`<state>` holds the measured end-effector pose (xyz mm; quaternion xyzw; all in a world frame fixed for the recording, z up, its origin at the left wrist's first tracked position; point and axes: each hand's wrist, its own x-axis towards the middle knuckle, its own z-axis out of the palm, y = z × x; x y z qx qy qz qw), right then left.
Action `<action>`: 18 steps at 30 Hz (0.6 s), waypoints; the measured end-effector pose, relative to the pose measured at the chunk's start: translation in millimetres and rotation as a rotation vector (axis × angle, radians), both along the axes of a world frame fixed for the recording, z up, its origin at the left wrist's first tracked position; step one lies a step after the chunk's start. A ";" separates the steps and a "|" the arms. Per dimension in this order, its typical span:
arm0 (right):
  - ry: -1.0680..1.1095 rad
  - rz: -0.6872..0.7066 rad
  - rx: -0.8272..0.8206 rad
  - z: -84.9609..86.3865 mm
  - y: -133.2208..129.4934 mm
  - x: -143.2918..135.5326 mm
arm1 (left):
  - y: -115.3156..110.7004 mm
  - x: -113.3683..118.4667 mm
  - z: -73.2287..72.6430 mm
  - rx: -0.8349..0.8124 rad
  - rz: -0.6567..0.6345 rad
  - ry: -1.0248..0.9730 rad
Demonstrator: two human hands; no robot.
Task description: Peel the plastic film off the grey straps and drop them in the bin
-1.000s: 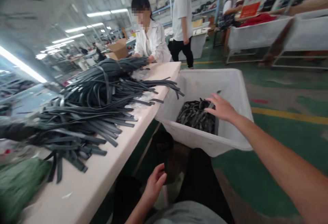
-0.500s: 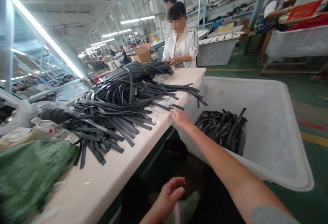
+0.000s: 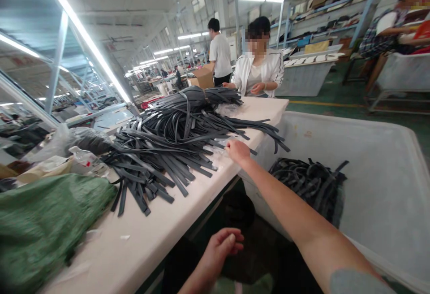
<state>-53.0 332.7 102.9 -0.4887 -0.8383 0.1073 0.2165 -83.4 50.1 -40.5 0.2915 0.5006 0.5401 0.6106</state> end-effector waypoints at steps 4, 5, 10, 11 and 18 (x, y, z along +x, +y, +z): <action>0.103 0.139 -0.134 10.7 -40.2 -2.3 | 47.4 -15.9 41.3 0.067 0.144 -0.177; 0.129 0.178 -0.165 11.2 -52.3 -0.9 | 60.9 -21.4 53.9 0.077 0.180 -0.246; 0.256 0.308 -0.268 5.7 -119.6 30.8 | 116.3 -58.3 116.5 0.139 0.316 -0.552; 0.290 0.322 -0.305 3.2 -133.4 43.3 | 122.9 -67.2 125.8 0.148 0.368 -0.595; 0.234 0.192 -0.505 -56.1 -206.2 193.3 | 125.8 -102.1 137.4 0.150 0.566 -0.700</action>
